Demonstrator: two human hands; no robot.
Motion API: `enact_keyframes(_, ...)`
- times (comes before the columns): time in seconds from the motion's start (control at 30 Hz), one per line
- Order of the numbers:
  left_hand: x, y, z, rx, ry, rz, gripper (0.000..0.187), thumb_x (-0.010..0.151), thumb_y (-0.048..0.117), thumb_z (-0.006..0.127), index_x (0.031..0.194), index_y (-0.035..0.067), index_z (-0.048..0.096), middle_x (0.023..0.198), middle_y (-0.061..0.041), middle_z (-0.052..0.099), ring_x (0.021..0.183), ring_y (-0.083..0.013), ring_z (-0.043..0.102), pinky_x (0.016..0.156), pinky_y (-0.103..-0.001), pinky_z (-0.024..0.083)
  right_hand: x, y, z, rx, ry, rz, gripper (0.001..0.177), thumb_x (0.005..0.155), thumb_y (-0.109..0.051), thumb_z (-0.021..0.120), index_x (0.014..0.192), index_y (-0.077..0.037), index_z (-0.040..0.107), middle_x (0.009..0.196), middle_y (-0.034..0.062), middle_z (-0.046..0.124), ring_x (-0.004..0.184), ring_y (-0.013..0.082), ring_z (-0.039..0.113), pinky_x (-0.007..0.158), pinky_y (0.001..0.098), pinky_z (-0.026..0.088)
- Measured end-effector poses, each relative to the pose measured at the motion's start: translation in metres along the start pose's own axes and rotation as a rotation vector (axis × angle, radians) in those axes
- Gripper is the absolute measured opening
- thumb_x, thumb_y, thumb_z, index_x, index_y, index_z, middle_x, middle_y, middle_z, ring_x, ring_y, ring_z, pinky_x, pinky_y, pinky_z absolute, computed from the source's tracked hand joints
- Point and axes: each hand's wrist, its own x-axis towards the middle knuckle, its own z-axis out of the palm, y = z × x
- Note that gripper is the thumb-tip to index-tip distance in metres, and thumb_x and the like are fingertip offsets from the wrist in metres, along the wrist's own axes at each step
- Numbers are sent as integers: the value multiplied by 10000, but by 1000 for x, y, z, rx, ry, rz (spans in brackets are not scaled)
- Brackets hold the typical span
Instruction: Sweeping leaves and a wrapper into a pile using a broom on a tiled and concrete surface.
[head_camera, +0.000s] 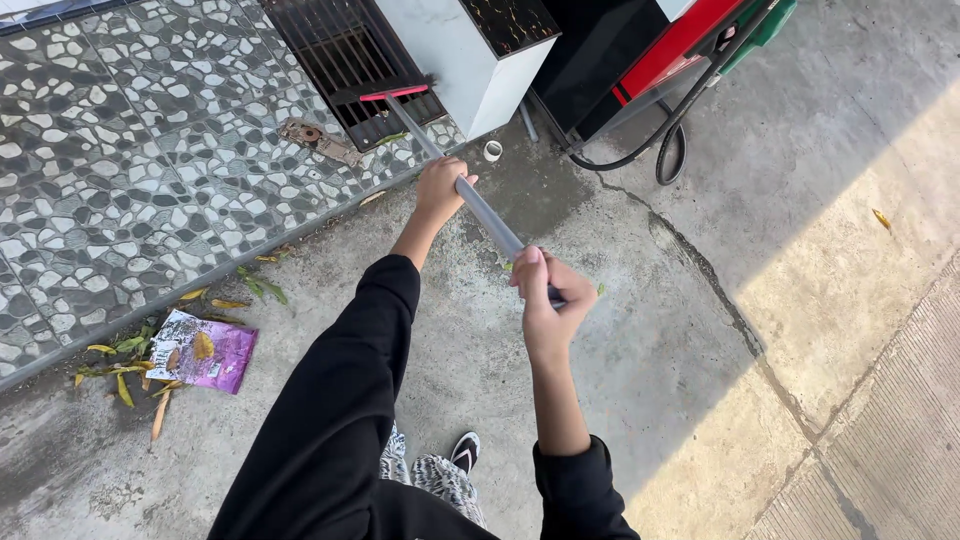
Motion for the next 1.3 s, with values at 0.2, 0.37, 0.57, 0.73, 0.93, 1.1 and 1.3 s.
enact_keyframes(0.2, -45, 14, 0, 70, -405, -286, 299, 925, 159, 757, 728, 85, 546, 941, -87, 678, 1197, -439, 626, 992, -526, 559, -21, 35, -17, 18, -49, 281, 530, 1006, -8, 569, 494, -83, 453, 452, 73, 493, 503, 167, 408, 604, 332, 450)
enact_keyframes(0.37, -65, 126, -17, -77, -214, -83, 364, 904, 204, 632, 591, 119, 468, 605, -43, 527, 685, -317, 645, 746, -455, 535, 16, -77, -87, -1, -122, 96, 556, 931, 74, 605, 436, -89, 408, 392, 66, 402, 385, 209, 390, 546, 317, 463)
enact_keyframes(0.57, -51, 222, 12, 14, 13, 86, 325, 866, 204, 624, 584, 159, 469, 555, 6, 557, 658, -236, 649, 927, -387, 461, 35, -81, -203, 184, -65, -111, 498, 936, 2, 463, 490, -145, 297, 393, 26, 303, 357, 157, 357, 534, 339, 415)
enact_keyframes(0.73, -41, 106, 79, 92, 80, -89, 247, 925, 297, 673, 749, 158, 572, 787, -13, 654, 922, -266, 675, 989, -492, 439, 8, -1, -145, 146, -75, 0, 517, 969, 34, 545, 477, -97, 455, 408, 53, 425, 392, 181, 404, 546, 311, 396)
enact_keyframes(0.93, -80, 93, 78, 77, -205, -344, 245, 931, 349, 726, 836, 132, 668, 1039, -65, 714, 1116, -376, 647, 1014, -557, 502, -13, 28, -140, 70, -149, 179, 530, 969, 32, 577, 469, -98, 463, 427, 44, 448, 463, 152, 393, 541, 286, 406)
enact_keyframes(1.1, -88, 177, 56, 142, -189, -87, 400, 979, 330, 578, 627, 142, 599, 656, -40, 668, 755, -293, 741, 1136, -460, 429, 13, -47, -203, 180, -137, 26, 532, 917, 91, 570, 442, -86, 406, 379, 73, 389, 345, 215, 381, 500, 337, 428)
enact_keyframes(1.3, -56, 203, 44, 214, 112, 205, 352, 931, 233, 582, 590, 150, 614, 564, -30, 643, 609, -253, 726, 1100, -435, 462, 25, -42, -221, 290, -62, -54, 493, 978, -42, 472, 519, -146, 326, 405, 33, 308, 372, 163, 353, 594, 355, 419)
